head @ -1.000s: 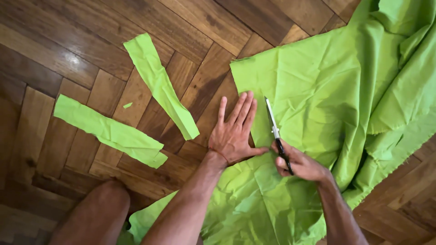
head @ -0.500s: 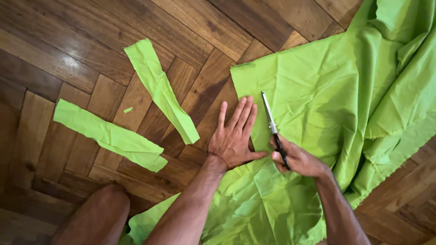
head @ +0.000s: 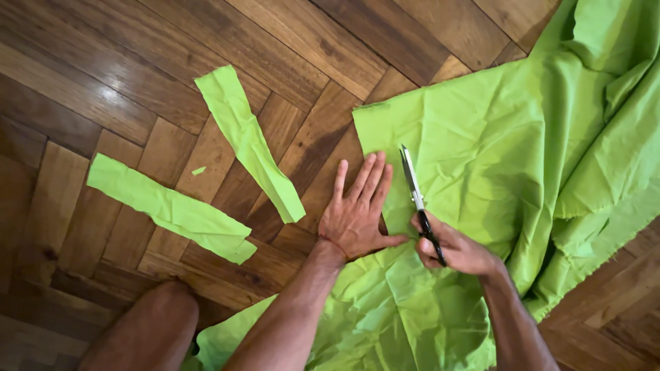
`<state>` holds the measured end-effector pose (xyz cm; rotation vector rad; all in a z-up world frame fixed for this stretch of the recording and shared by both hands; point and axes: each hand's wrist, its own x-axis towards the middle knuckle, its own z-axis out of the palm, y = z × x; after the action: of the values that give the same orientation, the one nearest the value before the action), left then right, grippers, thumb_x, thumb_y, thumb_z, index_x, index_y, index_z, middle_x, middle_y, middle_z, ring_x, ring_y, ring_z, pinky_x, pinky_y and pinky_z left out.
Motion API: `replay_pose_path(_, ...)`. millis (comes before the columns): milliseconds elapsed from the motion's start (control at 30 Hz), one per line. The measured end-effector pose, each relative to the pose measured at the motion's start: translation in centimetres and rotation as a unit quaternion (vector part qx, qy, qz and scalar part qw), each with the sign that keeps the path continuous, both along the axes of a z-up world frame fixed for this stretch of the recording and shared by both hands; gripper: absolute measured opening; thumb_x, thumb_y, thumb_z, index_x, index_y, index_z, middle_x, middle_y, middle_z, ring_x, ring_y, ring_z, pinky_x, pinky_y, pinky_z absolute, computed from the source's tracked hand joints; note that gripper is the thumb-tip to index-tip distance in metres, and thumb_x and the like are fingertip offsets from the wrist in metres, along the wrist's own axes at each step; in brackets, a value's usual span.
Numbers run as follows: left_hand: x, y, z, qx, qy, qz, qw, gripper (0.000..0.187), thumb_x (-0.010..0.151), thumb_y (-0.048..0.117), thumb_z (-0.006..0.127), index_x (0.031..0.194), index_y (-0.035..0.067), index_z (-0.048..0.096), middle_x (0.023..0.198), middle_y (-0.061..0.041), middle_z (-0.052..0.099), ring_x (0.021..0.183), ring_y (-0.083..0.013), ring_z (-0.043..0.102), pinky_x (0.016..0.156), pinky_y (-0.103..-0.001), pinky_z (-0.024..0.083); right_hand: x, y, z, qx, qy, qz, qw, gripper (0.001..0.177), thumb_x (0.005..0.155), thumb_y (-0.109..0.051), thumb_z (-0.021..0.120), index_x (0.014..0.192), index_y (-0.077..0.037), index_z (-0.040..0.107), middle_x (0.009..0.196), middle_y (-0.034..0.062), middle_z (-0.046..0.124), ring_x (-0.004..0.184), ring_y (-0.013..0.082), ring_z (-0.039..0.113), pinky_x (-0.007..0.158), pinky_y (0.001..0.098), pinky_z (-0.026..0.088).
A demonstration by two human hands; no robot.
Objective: Cutting strips of green fabric with scissors on the floor and moving them to a table
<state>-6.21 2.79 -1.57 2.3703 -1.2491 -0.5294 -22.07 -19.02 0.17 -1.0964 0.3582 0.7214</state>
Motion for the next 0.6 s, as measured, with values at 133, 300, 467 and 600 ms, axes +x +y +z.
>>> replay_pose_path(133,0.1,0.0,0.5,-0.008,0.005,-0.002,1.0,0.137,0.068,0.086,0.072,0.169,0.002,0.032,0.18,-0.021,0.021,0.168,-0.0312,0.017,0.136,-0.067,0.005,1.1,0.0,0.4,-0.01,-0.004,-0.001,1.0,0.026,0.107,-0.032,0.063,0.113,-0.009,0.053,0.058,0.0056,0.06,0.046,0.0176,0.052,0.044,0.0301,0.044)
replay_pose_path(300,-0.3,0.1,0.0,-0.019,0.006,0.004,1.0,0.133,0.072,0.087,0.067,0.169,0.002,0.032,0.18,-0.021,0.02,0.168,-0.0307,0.017,0.136,-0.066,0.003,3.7,0.3,1.2,-0.027,-0.019,0.019,0.999,0.023,0.108,-0.029,0.06,0.113,-0.009,0.051,0.057,0.0043,0.061,0.045,0.0175,0.053,0.045,0.0297,0.045)
replay_pose_path(467,-0.3,-0.1,-0.3,-0.036,0.002,0.025,0.999,0.129,0.075,0.088,0.062,0.168,0.002,0.034,0.179,-0.02,0.023,0.168,-0.0295,0.019,0.137,-0.065,0.005,2.5,0.5,-0.5,-0.032,-0.012,0.01,0.999,0.019,0.109,-0.023,0.06,0.115,-0.007,0.051,0.058,0.0057,0.06,0.046,0.0182,0.054,0.046,0.031,0.046)
replay_pose_path(600,-0.4,-0.1,-0.3,-0.048,-0.01,0.031,0.998,0.128,0.073,0.086,0.063,0.167,0.003,0.037,0.179,-0.019,0.026,0.167,-0.0293,0.022,0.137,-0.065,0.008,1.8,0.5,-1.1,-0.018,-0.008,-0.009,1.0,0.018,0.109,-0.02,0.059,0.117,-0.006,0.052,0.058,0.0067,0.059,0.045,0.0182,0.055,0.047,0.0308,0.048)
